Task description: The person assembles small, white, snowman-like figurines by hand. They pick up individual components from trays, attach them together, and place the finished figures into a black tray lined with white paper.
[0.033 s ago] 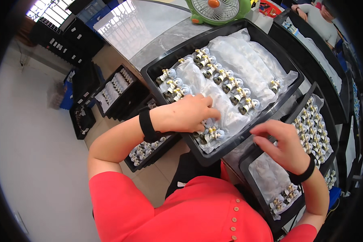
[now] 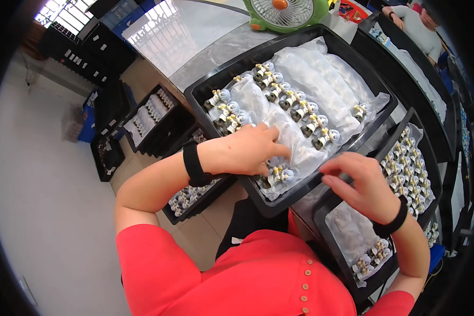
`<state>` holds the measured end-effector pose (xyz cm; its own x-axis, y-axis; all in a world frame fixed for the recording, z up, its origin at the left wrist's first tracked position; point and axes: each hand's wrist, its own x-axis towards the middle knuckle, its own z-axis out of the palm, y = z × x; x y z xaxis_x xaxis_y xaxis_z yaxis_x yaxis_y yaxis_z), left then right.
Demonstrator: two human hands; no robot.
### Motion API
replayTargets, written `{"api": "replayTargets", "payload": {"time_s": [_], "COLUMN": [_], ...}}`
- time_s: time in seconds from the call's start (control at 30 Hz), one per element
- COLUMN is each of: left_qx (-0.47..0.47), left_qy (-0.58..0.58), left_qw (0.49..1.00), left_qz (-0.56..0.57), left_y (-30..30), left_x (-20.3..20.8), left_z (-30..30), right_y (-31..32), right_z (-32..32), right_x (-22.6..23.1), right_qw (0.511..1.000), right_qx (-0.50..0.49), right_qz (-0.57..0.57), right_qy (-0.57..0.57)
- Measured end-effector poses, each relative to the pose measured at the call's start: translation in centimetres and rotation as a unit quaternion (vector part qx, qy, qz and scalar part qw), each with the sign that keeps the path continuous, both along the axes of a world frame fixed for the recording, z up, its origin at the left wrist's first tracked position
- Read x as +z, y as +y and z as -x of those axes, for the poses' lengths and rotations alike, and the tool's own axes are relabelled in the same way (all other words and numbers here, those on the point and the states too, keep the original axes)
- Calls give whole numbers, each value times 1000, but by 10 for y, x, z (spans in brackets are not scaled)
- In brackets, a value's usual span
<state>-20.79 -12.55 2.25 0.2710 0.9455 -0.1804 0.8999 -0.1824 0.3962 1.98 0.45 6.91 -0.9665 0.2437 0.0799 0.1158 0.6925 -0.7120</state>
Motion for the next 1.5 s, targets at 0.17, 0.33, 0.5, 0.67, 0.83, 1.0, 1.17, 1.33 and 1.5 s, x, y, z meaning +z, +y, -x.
{"api": "replayTargets", "payload": {"time_s": [0.17, 0.33, 0.5, 0.67, 0.83, 1.0, 1.17, 1.33, 1.5], "left_qx": [-49, -53, -74, -86, -84, -96, -109, -101, -90], "left_qy": [-8, -10, -27, -79, -99, -116, -141, -125, -90], "left_qw": [998, 999, 997, 993, 991, 988, 984, 987, 992], "left_qz": [-50, 2, -8, 4, 18, 24, 21, 30, 8], "left_y": [2, 6, 4, 8, 8, 9, 10, 8, 5], "left_x": [-6, -11, -8, -11, -8, -6, -7, -4, -2], "left_z": [-10, -6, -11, -3, -2, 1, 6, 4, -4], "right_y": [12, 15, 34, 38, 46, 37, 32, 36, 33], "right_z": [40, 51, 61, 64, 62, 64, 68, 69, 71], "right_x": [-34, -41, -47, -39, -41, -40, -50, -52, -38], "right_qw": [986, 964, 953, 962, 964, 982, 961, 960, 955], "right_qx": [52, 36, 55, 70, 60, 118, 178, 171, 145], "right_qz": [-145, -205, -167, -109, -102, -82, -147, -152, -17], "right_qy": [-69, -167, -246, -240, -236, -125, -151, -162, -258]}}
